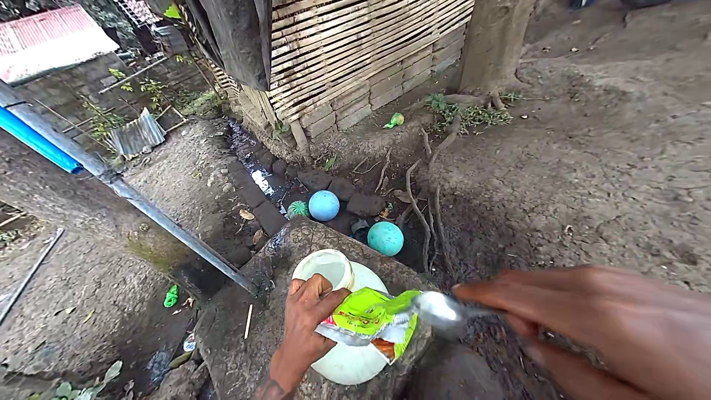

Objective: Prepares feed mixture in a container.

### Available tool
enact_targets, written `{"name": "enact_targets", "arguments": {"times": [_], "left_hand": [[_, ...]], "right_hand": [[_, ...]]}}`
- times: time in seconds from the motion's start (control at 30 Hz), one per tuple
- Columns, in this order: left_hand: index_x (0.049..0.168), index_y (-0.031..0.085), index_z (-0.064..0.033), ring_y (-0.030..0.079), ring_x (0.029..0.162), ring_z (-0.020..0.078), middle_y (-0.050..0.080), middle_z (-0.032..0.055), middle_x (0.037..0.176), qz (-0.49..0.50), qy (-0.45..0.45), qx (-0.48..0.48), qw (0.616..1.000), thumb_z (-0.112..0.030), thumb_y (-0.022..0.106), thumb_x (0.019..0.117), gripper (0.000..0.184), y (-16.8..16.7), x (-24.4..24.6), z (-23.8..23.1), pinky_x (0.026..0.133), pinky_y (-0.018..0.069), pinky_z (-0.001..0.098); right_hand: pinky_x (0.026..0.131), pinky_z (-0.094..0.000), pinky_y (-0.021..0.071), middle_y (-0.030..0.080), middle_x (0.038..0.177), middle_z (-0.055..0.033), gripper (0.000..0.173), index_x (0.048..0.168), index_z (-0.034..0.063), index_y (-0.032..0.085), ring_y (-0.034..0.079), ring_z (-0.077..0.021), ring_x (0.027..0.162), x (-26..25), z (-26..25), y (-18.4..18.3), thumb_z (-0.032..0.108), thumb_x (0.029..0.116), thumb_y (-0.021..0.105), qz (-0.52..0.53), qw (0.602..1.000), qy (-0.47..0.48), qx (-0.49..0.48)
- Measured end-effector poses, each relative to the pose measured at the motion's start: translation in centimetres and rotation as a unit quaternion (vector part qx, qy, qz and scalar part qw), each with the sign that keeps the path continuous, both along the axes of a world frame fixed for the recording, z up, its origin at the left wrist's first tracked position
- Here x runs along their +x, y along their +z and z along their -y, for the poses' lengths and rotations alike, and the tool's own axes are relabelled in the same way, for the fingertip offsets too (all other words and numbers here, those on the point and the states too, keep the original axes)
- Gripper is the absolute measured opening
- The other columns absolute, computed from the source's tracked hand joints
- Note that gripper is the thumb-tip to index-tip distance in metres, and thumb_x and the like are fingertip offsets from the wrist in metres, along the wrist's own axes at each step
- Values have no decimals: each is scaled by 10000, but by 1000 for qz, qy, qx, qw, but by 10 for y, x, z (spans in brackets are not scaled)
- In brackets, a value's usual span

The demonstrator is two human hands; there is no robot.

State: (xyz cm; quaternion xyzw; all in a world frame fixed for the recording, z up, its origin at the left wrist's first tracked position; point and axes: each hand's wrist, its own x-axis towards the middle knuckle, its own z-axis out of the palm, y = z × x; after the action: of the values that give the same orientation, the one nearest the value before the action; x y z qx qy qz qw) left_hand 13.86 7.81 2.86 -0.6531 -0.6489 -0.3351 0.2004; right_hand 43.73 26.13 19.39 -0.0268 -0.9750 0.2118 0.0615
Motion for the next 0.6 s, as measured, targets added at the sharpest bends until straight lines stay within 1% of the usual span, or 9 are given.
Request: {"name": "enact_targets", "arguments": {"times": [0.03, 0.1, 0.17, 0.2, 0.27, 0.33, 0.37, 0.47, 0.6], "left_hand": [[985, 769, -223, 489, 715, 105, 516, 2, 758, 1, 3, -2, 1000, -438, 575, 961, 290, 0, -1, 1, 768, 364, 315], [978, 773, -216, 493, 712, 109, 523, 5, 752, 5, 7, -2, 1000, -429, 568, 960, 297, 0, -1, 1, 769, 367, 318], [975, 778, -203, 497, 710, 112, 529, 10, 746, 10, 8, -6, 1000, -417, 565, 954, 303, 1, 0, 2, 771, 368, 322], [974, 780, -202, 496, 711, 110, 527, 10, 746, 11, 8, -8, 1000, -415, 567, 951, 302, 1, 0, 2, 772, 367, 322], [971, 779, -202, 497, 715, 107, 527, 9, 748, 11, 6, -9, 1000, -417, 581, 951, 293, 2, 1, 1, 773, 368, 318], [973, 773, -207, 496, 718, 107, 522, 6, 749, 9, 5, -11, 1000, -419, 551, 961, 307, 2, 3, 0, 772, 367, 315], [972, 769, -205, 495, 719, 109, 519, 7, 747, 9, 5, -11, 1000, -409, 531, 969, 313, 3, 3, 0, 772, 367, 313], [968, 763, -200, 496, 719, 110, 520, 8, 745, 8, 4, -9, 1000, -384, 514, 972, 310, 3, 2, -1, 766, 364, 315], [973, 775, -199, 509, 721, 116, 537, 13, 752, 9, 6, -10, 1000, -397, 520, 978, 323, 2, 3, -1, 773, 377, 322]], "right_hand": [[575, -488, 520, 658, 905, -158, 429, 1308, -4, 648, 649, -314, 707, 8, -5, 2, 44, 898, 532, -10, 1000, 1, 14], [626, -439, 541, 655, 958, -188, 392, 1239, -36, 679, 652, -310, 777, 18, -13, 1, -15, 914, 461, -48, 998, 5, 34], [692, -412, 558, 659, 1003, -194, 317, 1176, -23, 695, 660, -300, 846, 24, -16, 0, 0, 977, 450, -74, 996, 6, 41], [693, -411, 559, 658, 1003, -195, 279, 1143, -16, 692, 663, -301, 852, 26, -16, 0, 26, 1004, 455, -82, 995, 1, 48], [619, -423, 547, 662, 942, -188, 238, 1094, 7, 673, 673, -310, 785, 27, -14, 0, 93, 1048, 456, -97, 992, -18, 77], [485, -446, 477, 636, 821, -164, 259, 1111, 47, 685, 640, -322, 641, 28, -13, -3, 140, 1072, 446, -112, 988, -37, 103], [454, -453, 446, 623, 784, -157, 272, 1124, 64, 699, 621, -326, 601, 28, -12, -5, 150, 1077, 445, -117, 986, -41, 114], [448, -451, 413, 611, 780, -153, 282, 1148, 105, 723, 600, -327, 595, 27, -11, -9, 125, 1065, 454, -138, 977, -61, 152], [490, -445, 456, 640, 877, -195, 255, 1158, 58, 725, 629, -352, 672, 11, 1, -13, 27, 1013, 518, -149, 967, -72, 195]]}}
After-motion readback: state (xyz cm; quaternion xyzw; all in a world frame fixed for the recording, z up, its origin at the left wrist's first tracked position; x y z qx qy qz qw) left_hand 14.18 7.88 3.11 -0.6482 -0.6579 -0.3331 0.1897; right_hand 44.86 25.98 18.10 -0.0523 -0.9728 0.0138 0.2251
